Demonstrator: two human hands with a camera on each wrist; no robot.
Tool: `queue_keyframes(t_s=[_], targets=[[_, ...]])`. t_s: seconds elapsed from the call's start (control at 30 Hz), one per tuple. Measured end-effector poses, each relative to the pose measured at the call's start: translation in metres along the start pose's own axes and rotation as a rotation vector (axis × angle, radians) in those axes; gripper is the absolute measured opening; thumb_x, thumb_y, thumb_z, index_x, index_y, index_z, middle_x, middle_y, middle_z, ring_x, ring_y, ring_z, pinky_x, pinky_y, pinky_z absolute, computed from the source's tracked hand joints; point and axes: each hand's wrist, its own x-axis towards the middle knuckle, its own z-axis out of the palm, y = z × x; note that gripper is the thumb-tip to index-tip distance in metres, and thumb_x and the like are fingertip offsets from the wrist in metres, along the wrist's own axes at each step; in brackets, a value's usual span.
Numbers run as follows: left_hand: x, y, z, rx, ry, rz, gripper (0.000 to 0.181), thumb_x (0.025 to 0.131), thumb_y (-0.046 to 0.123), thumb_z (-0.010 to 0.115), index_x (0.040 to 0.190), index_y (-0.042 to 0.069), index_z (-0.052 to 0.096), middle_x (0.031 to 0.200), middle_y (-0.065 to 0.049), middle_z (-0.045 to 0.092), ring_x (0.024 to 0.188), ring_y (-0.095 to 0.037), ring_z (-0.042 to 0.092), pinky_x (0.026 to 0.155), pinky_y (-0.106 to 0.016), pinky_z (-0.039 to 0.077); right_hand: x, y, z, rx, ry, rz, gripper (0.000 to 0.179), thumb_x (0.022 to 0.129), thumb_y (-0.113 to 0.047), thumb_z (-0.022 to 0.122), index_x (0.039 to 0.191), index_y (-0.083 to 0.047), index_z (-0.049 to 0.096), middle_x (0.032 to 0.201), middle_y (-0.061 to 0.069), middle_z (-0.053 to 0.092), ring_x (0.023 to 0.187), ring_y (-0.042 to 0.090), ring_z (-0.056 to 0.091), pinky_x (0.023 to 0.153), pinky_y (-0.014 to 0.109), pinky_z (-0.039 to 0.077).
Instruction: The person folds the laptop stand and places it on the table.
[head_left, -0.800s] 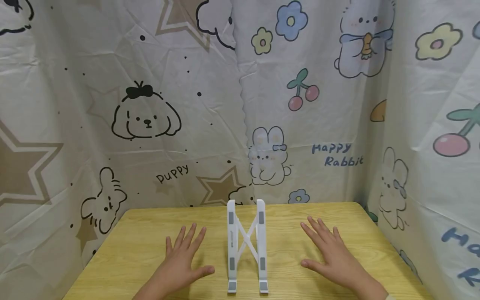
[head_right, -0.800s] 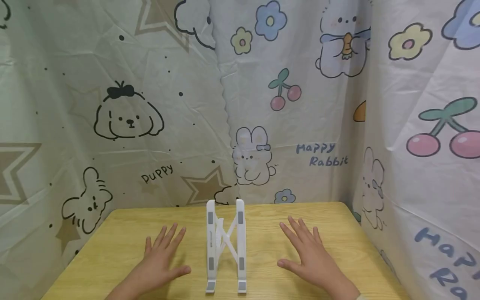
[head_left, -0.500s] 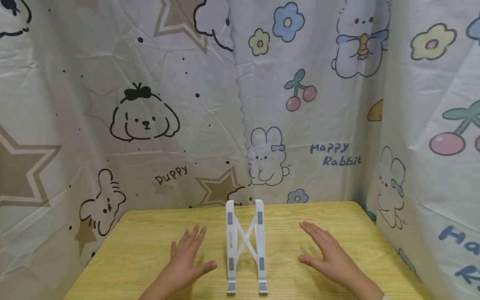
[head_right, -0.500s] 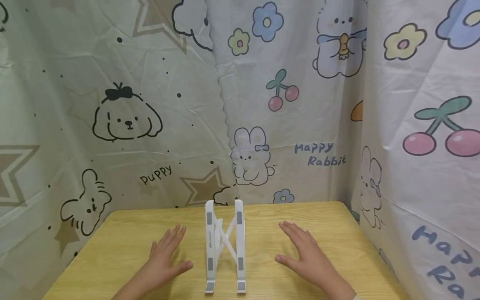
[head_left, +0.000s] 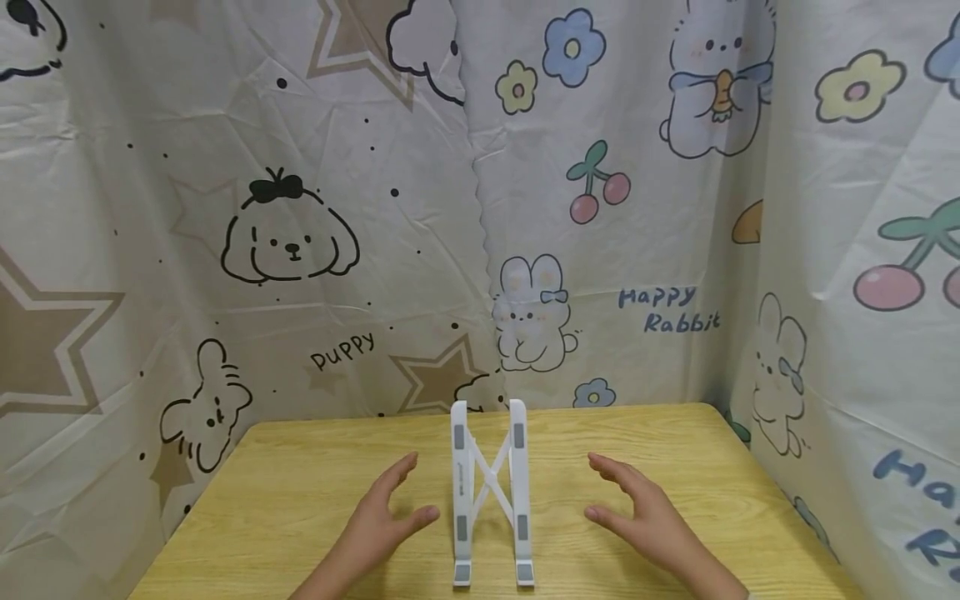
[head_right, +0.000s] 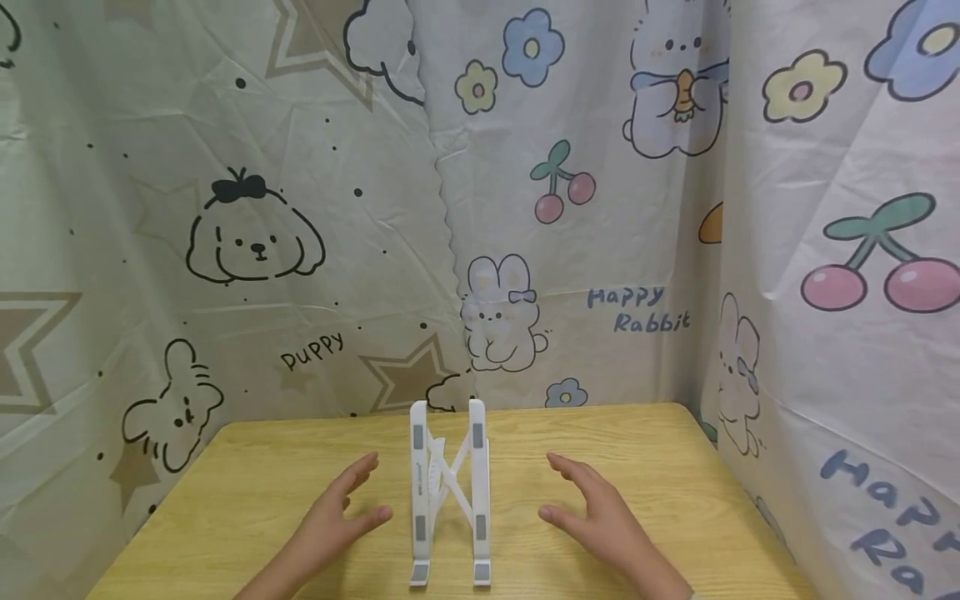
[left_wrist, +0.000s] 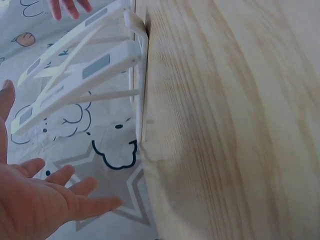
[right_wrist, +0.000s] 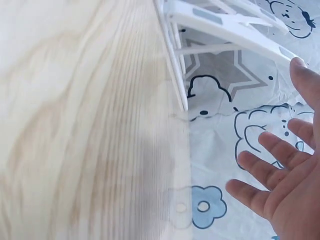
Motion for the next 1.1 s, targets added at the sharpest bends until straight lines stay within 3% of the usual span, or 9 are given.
queue_keyframes(t_s=[0.13, 0.23, 0.43, 0.6, 0.7, 0.87, 1.1], targets=[[0.004, 0.001, 0.004, -0.139, -0.006, -0.028, 0.081, 0.086, 0.041, 0.082, 0.154, 0.014, 0.045, 0.154, -0.012, 0.051, 0.141, -0.04, 0.046, 0.11, -0.07, 0.038, 0.004, -0.006, 0.003, 0.12, -0.038, 0.092, 0.066, 0.089, -0.046, 0.077, 0.147, -0.026, 0.053, 0.141, 0.002, 0.063, 0.127, 0.026, 0.061, 0.105, 0.052, 0.051], [0.006, 0.0, 0.006, -0.207, -0.003, -0.029, 0.076, 0.087, 0.034, 0.083, 0.151, 0.011, 0.048, 0.149, -0.016, 0.055, 0.137, -0.041, 0.051, 0.107, -0.063, 0.046, 0.007, -0.009, 0.004, 0.212, -0.062, 0.138, 0.063, 0.09, -0.042, 0.078, 0.145, -0.025, 0.054, 0.137, 0.003, 0.065, 0.125, 0.025, 0.062, 0.103, 0.045, 0.054], [0.007, -0.002, 0.013, -0.296, -0.007, 0.0, 0.068, 0.09, 0.025, 0.081, 0.146, 0.001, 0.05, 0.141, -0.024, 0.058, 0.128, -0.041, 0.058, 0.099, -0.044, 0.057, 0.011, -0.01, 0.01, 0.346, -0.108, 0.106, 0.061, 0.093, -0.03, 0.077, 0.146, -0.013, 0.053, 0.134, 0.014, 0.065, 0.121, 0.037, 0.063, 0.093, 0.025, 0.056], [0.008, -0.002, 0.019, -0.356, -0.013, -0.015, 0.059, 0.091, 0.023, 0.08, 0.138, -0.001, 0.055, 0.134, -0.024, 0.061, 0.121, -0.036, 0.063, 0.093, -0.034, 0.059, 0.015, -0.009, 0.017, 0.463, -0.128, 0.113, 0.06, 0.094, -0.024, 0.076, 0.146, -0.007, 0.051, 0.134, 0.023, 0.063, 0.12, 0.043, 0.062, 0.091, 0.023, 0.057], [0.009, -0.002, 0.022, -0.399, -0.02, -0.037, 0.057, 0.091, 0.023, 0.08, 0.135, -0.002, 0.055, 0.132, -0.023, 0.062, 0.119, -0.033, 0.064, 0.09, -0.029, 0.06, 0.017, -0.009, 0.022, 0.516, -0.129, 0.126, 0.058, 0.095, -0.019, 0.074, 0.147, -0.004, 0.05, 0.133, 0.026, 0.062, 0.117, 0.039, 0.065, 0.09, 0.026, 0.059], [0.01, -0.002, 0.026, -0.458, -0.037, -0.061, 0.054, 0.093, 0.02, 0.078, 0.136, -0.004, 0.054, 0.132, -0.025, 0.061, 0.114, -0.027, 0.065, 0.088, -0.038, 0.061, 0.021, -0.014, 0.03, 0.595, -0.139, 0.193, 0.056, 0.097, -0.019, 0.073, 0.145, -0.002, 0.051, 0.135, 0.028, 0.059, 0.11, 0.024, 0.069, 0.086, 0.033, 0.061], [0.011, -0.001, 0.033, -0.519, -0.067, -0.119, 0.054, 0.095, 0.015, 0.074, 0.139, -0.006, 0.049, 0.132, -0.026, 0.059, 0.107, -0.02, 0.065, 0.089, -0.05, 0.061, 0.025, -0.021, 0.043, 0.641, -0.167, 0.233, 0.053, 0.097, -0.018, 0.073, 0.141, 0.003, 0.054, 0.131, 0.027, 0.061, 0.108, 0.025, 0.068, 0.085, 0.044, 0.063]])
